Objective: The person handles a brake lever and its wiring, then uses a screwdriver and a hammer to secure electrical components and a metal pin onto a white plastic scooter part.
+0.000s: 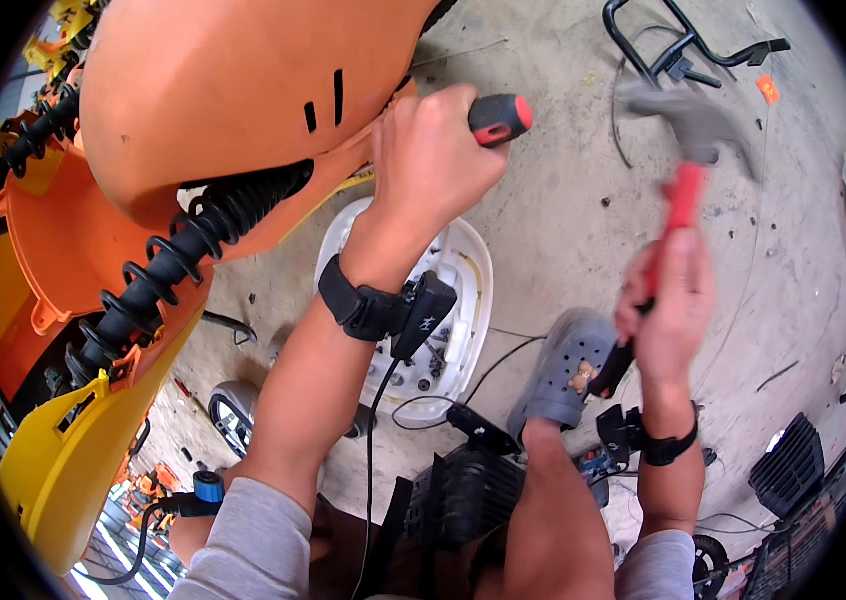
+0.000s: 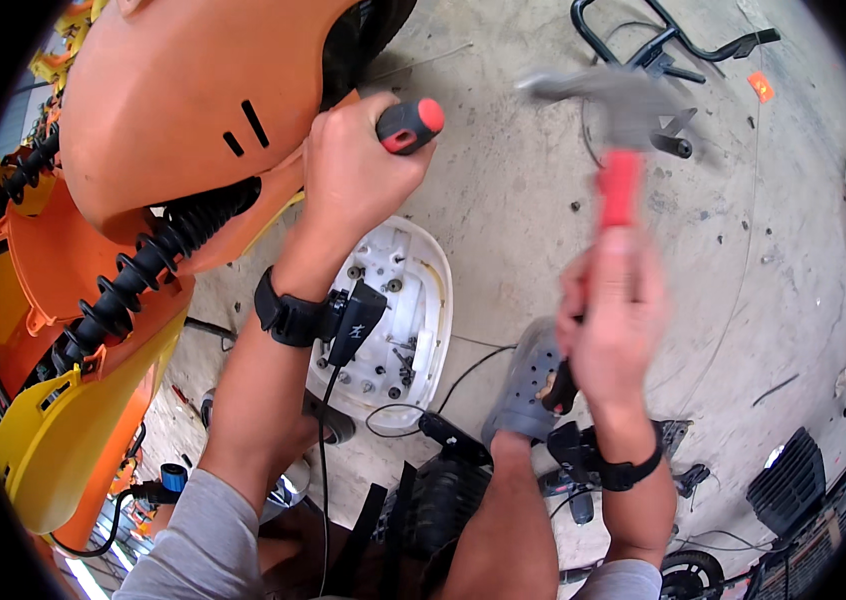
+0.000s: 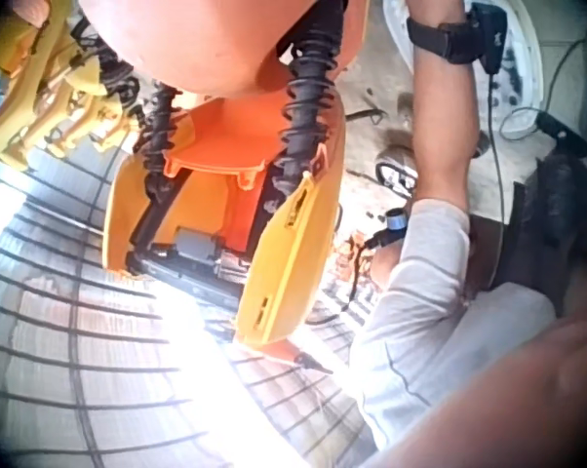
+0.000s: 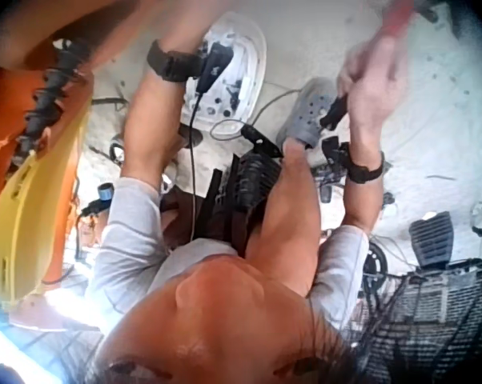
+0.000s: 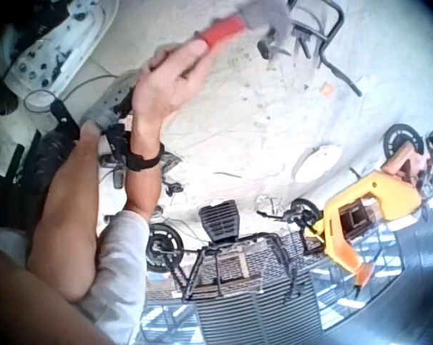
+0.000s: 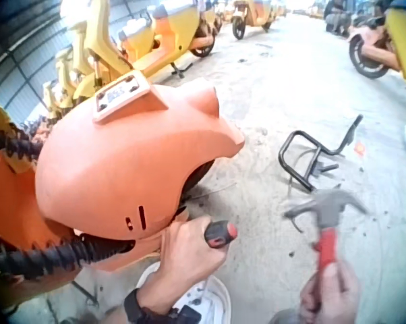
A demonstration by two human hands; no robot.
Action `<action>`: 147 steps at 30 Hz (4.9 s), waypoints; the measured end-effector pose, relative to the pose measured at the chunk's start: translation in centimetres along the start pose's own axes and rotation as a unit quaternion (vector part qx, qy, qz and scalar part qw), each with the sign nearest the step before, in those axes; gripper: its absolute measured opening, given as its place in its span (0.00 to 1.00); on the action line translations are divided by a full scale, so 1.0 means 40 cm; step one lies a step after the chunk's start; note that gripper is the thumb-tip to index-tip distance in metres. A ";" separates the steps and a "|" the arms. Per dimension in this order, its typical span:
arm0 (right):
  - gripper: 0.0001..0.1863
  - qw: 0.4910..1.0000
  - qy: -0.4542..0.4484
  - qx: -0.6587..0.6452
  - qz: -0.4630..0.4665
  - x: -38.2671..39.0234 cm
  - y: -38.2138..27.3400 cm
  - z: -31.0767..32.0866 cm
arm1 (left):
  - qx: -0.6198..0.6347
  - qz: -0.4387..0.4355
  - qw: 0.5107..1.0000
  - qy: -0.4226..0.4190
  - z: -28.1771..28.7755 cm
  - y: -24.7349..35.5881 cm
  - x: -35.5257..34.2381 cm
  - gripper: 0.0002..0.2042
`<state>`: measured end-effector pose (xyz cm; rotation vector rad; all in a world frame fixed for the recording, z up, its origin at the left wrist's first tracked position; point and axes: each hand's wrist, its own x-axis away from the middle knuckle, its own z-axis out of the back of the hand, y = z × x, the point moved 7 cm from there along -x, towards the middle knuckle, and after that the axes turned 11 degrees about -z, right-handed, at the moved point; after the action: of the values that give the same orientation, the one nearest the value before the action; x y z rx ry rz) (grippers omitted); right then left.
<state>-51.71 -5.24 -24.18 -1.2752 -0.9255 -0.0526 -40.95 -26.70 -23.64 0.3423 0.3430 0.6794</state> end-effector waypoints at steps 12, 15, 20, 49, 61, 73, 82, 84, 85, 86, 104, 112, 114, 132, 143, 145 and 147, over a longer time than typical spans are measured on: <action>0.22 0.990 -0.090 -0.084 0.065 -0.005 -0.002 -0.004 | 0.012 -0.018 0.999 0.038 0.002 0.005 0.001 0.07; 0.20 0.987 -0.151 0.050 -0.010 -0.005 0.047 -0.035 | 0.017 -0.007 1.000 0.025 -0.004 -0.001 0.000 0.07; 0.23 0.988 -0.024 -0.132 0.074 0.000 0.026 0.033 | -0.018 -0.026 0.999 0.030 0.004 0.003 0.004 0.11; 0.24 0.983 -0.097 -0.103 0.121 -0.004 -0.021 0.009 | 0.005 -0.043 0.999 0.009 -0.002 -0.003 0.001 0.09; 0.23 0.981 -0.050 -0.168 0.084 0.002 -0.059 0.029 | 0.003 -0.052 0.999 0.017 0.005 -0.003 0.004 0.10; 0.26 0.988 -0.038 -0.103 0.105 -0.004 -0.054 0.074 | 0.034 -0.017 0.999 0.003 0.004 -0.013 0.000 0.13; 0.33 0.990 0.051 -0.108 0.079 -0.003 -0.070 0.075 | 0.037 -0.008 0.999 0.007 0.004 -0.008 0.005 0.13; 0.32 0.994 0.033 -0.068 0.080 -0.006 -0.056 0.072 | 0.060 -0.031 0.998 0.019 0.005 -0.002 0.002 0.13; 0.32 0.996 0.011 -0.048 0.075 -0.011 -0.045 0.062 | 0.058 -0.035 0.997 0.024 0.012 -0.002 0.005 0.13; 0.32 0.996 -0.038 -0.035 0.079 -0.009 -0.036 0.042 | 0.042 -0.031 0.998 0.018 0.013 -0.004 0.007 0.12; 0.23 0.929 0.045 0.366 0.027 -0.250 0.258 0.251 | 0.066 -0.087 0.976 0.188 0.042 0.018 0.176 0.19; 0.27 0.761 -0.018 0.372 0.531 0.030 -0.135 -0.056 | 0.129 -0.048 0.988 0.064 0.167 0.124 0.410 0.17; 0.33 0.692 -0.062 0.427 0.578 0.083 -0.188 -0.194 | 0.112 -0.030 0.991 0.070 0.280 0.171 0.459 0.15; 0.33 0.558 -0.210 0.649 0.473 -0.196 -0.080 -0.483 | 0.138 0.227 0.963 -0.042 0.638 0.037 0.608 0.13; 0.22 0.630 -0.267 0.610 0.400 -0.208 -0.048 -0.471 | 0.178 0.247 0.943 -0.132 0.536 -0.007 0.630 0.13; 0.21 0.637 -0.237 0.603 0.419 -0.208 -0.023 -0.473 | 0.178 0.241 0.943 -0.144 0.524 0.002 0.620 0.13; 0.19 0.642 -0.219 0.603 0.420 -0.210 0.009 -0.478 | 0.177 0.235 0.943 -0.155 0.514 0.013 0.609 0.13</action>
<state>-46.30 -24.70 -29.56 -0.2722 -0.4312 1.4551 -15.00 -14.25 -9.91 0.8834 0.0749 1.0176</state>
